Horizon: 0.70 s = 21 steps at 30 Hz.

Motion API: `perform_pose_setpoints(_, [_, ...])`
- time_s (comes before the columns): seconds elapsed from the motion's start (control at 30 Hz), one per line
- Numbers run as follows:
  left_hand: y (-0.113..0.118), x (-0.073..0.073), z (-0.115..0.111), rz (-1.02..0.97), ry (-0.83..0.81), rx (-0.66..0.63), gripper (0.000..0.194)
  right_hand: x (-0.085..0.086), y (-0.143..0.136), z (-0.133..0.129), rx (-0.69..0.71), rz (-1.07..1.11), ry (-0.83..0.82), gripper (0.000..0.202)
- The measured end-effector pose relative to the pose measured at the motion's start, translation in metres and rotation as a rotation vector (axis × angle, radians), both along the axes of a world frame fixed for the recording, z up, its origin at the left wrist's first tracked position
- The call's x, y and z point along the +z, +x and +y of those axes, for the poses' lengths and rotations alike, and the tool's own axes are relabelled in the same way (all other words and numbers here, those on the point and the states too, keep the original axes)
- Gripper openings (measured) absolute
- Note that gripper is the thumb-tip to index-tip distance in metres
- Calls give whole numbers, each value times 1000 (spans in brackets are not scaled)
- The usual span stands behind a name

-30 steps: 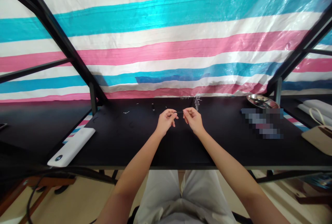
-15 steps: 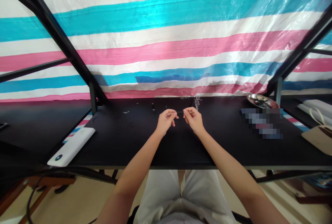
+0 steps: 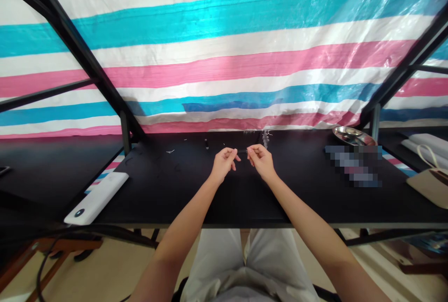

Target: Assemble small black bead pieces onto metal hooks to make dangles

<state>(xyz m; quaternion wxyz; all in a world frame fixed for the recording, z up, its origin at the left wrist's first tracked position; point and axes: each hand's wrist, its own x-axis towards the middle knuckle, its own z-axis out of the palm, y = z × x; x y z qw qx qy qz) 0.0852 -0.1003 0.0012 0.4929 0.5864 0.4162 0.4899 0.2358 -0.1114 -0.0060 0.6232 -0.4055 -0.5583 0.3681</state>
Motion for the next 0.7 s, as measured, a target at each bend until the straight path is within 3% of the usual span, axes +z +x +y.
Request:
perform_pose_setpoints(0.3, [0,2,0,-25,-35,47,39,2,0,0,-10,25,-6,28])
perform_pose_setpoints(0.53, [-1,-1,3,-33,-26,71,37,4,18,7,-183,169,43,26])
perform_pose_setpoints(0.7, [3,-5,1,30,-9,-34,35,3,14,4,-47,17,17,28])
